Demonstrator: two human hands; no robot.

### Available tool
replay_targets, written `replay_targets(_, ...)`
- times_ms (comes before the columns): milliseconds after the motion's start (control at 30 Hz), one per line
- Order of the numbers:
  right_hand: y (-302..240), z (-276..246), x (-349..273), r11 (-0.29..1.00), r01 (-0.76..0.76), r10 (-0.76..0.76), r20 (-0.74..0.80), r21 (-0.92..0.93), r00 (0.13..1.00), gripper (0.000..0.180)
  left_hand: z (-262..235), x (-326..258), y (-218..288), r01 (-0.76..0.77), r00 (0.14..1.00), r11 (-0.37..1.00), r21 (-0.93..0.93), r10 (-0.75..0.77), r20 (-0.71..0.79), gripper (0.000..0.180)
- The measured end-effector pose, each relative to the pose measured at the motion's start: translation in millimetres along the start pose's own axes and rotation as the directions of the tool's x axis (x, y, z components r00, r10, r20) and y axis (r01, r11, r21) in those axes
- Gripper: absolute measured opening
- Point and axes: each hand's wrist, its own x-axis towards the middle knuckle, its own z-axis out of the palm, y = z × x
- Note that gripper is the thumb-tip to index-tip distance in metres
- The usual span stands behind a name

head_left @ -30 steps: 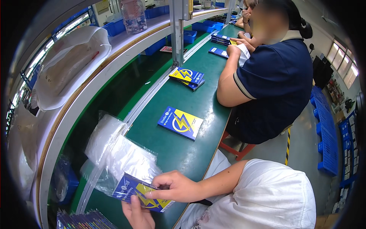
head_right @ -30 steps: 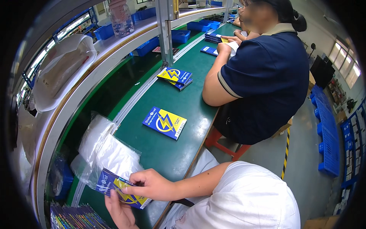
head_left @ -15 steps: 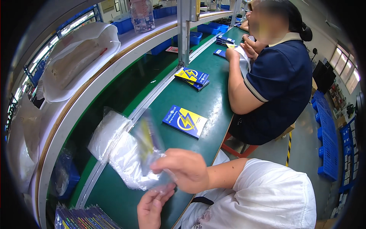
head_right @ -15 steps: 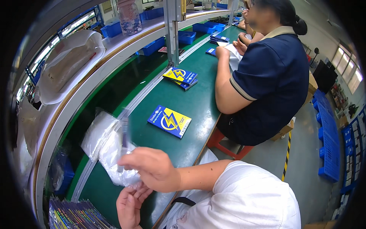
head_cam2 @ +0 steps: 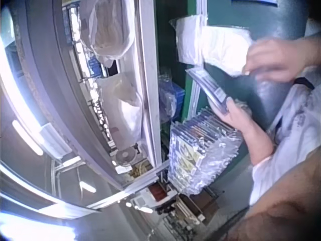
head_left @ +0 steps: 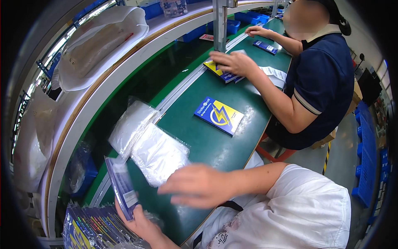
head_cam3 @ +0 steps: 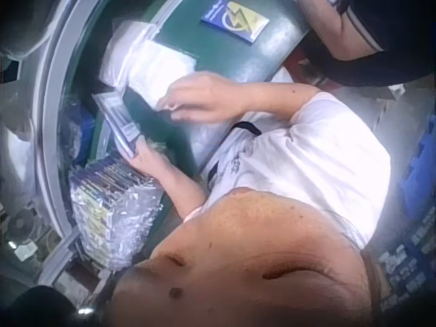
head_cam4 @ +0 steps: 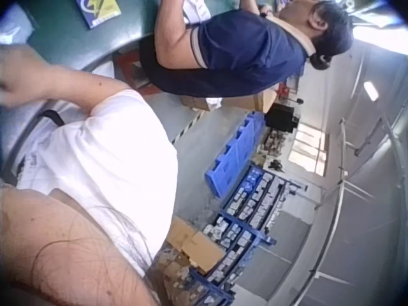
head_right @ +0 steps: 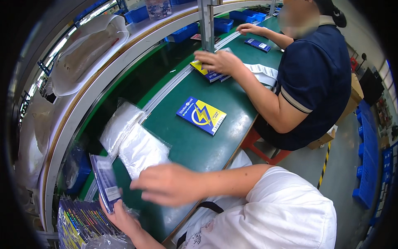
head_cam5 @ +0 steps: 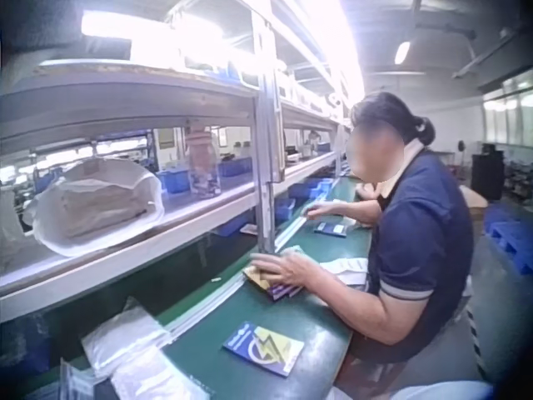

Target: The person repeatedly picks up small blue and yellow boxes from a stack on a green workbench, places them into clear plastic bags, and then stacks the packaged items on the table. The process is continuous and repetitive, involving handling the boxes and bags by hand.

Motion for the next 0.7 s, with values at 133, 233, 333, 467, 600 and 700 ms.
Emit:
replay_targets(133,39.8,-46.8,-1.8,0.924,-0.21,0.136,-0.238,-0.319,0.962,0.023,-34.2,-0.3,-8.7,-0.269,0.963,0.425,0.864,0.124,0.239,0.059)
replay_targets(233,63.0,-82.0,-12.1,0.684,-0.465,0.234,-0.435,-0.562,0.87,0.041,-29.7,-17.7,-21.7,-0.184,0.981,0.222,0.957,-0.022,0.194,0.069)
replay_targets(333,88.0,-88.6,-42.8,0.357,-0.624,0.448,-0.458,-0.696,0.768,0.065,-15.9,-18.2,-14.5,-0.245,0.968,0.282,0.928,0.121,0.219,0.068)
replay_targets(467,95.0,-80.9,-51.1,0.39,-0.579,0.458,-0.395,-0.716,0.796,0.064,8.7,-12.4,4.7,-0.605,0.782,0.427,0.672,0.16,0.602,0.043)
replay_targets(600,80.0,-67.9,-39.8,0.637,-0.591,0.378,-0.468,-0.494,0.799,0.061,26.6,-3.8,0.7,-0.76,0.601,0.378,0.529,0.1,0.793,0.033)
replay_targets(700,70.0,-60.2,-42.8,0.802,-0.596,0.475,-0.553,-0.05,0.685,0.061,33.6,5.9,-6.3,-0.738,0.636,0.438,0.514,0.197,0.746,0.03)
